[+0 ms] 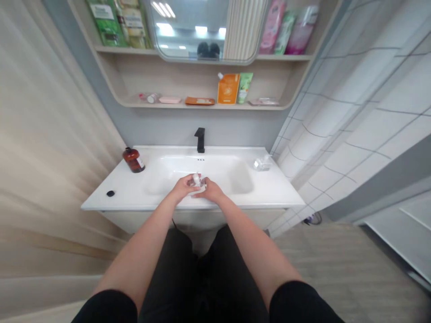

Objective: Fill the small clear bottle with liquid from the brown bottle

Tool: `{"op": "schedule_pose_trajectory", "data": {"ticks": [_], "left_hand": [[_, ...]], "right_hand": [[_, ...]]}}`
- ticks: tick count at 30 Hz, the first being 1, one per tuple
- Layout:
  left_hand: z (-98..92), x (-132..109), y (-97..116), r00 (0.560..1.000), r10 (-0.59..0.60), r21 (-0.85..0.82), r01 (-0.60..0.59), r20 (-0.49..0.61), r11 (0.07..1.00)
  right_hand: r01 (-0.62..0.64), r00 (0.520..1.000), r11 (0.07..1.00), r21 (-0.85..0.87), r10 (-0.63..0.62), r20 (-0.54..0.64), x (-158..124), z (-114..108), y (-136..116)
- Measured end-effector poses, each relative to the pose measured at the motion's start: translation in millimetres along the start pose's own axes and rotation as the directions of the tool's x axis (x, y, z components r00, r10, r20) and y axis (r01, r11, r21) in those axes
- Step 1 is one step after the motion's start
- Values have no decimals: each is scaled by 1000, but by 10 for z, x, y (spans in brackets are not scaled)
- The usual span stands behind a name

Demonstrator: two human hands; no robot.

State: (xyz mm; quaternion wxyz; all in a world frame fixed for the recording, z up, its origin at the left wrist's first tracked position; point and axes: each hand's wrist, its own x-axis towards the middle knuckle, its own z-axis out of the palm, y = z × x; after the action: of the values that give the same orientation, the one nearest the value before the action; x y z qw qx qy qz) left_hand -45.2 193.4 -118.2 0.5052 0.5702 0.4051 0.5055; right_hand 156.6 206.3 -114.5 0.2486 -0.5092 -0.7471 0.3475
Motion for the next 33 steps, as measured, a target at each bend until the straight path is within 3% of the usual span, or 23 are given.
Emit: {"op": "schedule_pose_trajectory", "data": {"ticks": [10,17,33], "left_hand": [[-7,-19,16,999,-37,-35,36,-17,999],[-3,4,22,999,8,-9,-8,-33,1000],[35,41,-51,992,55,7,-54,-116,998]], "right_hand": [[28,999,999,-39,-27,24,17,46,26],[44,999,999,-15,-44,13,-7,12,-33],[-40,999,992,-116,37,-29,25,42,-16]]}}
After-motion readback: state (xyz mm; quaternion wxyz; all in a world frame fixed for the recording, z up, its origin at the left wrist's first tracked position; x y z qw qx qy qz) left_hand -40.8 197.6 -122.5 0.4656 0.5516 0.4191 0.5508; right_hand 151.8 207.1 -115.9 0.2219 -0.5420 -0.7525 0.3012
